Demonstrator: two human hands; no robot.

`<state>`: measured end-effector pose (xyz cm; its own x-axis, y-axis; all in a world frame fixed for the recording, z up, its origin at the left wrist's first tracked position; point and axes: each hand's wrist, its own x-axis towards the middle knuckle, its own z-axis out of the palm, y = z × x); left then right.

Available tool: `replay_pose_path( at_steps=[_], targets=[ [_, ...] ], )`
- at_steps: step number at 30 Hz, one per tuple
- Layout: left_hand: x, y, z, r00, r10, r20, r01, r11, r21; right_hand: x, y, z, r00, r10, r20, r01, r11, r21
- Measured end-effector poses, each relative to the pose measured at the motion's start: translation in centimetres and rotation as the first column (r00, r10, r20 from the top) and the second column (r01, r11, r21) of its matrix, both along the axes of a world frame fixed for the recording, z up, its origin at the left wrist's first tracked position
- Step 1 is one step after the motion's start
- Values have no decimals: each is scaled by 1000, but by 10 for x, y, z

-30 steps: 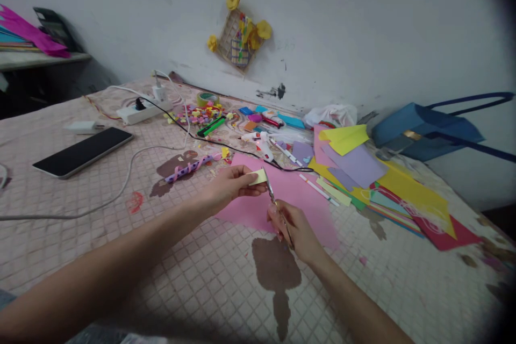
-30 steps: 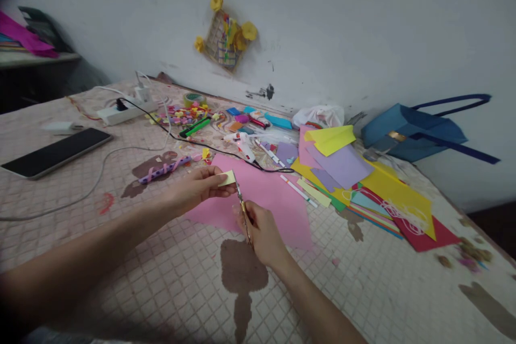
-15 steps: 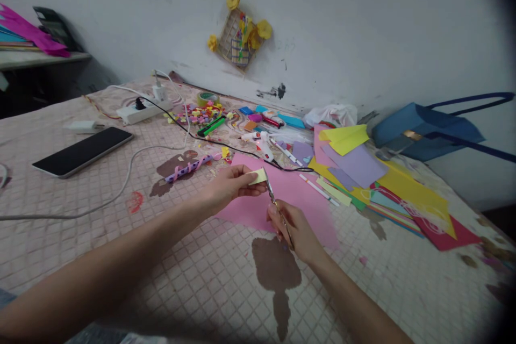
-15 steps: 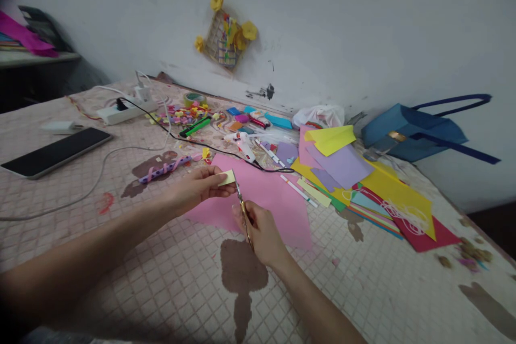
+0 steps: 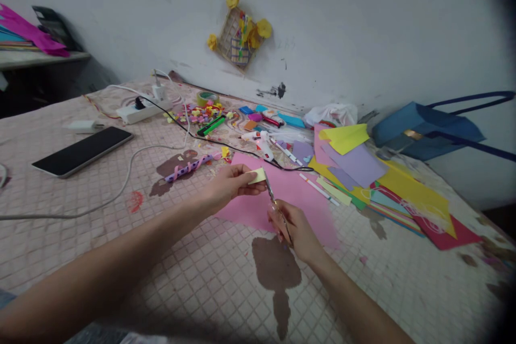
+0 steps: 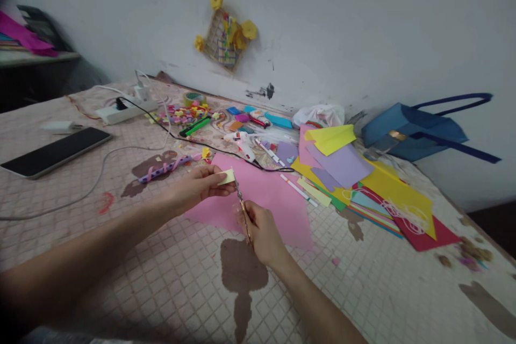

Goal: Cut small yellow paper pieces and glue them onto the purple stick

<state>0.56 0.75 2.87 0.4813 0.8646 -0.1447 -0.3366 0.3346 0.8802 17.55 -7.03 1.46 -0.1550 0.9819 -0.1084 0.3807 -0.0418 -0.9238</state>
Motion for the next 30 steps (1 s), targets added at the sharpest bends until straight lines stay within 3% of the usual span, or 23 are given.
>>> replay_pose_path(
  at_steps=[13,24,27,30],
  targets=[
    [-2,3,-2,1000,-28,-13,28,999,19,-1,0,-2,999,-28,42,27,999,33],
    [-1,1,2,999,-36,-18,36,999,-9,-2,0,0,993,-21,-113,12,996,-83],
    [-1,-1,6,993,-101,-66,101,995,1,-2,2,5,980,-58,-192,40,994,-97],
    [-2,-5,7,949,-247,-198,253,967,7,1,6,9,968,-123,-218,116,992,-42]
  ],
)
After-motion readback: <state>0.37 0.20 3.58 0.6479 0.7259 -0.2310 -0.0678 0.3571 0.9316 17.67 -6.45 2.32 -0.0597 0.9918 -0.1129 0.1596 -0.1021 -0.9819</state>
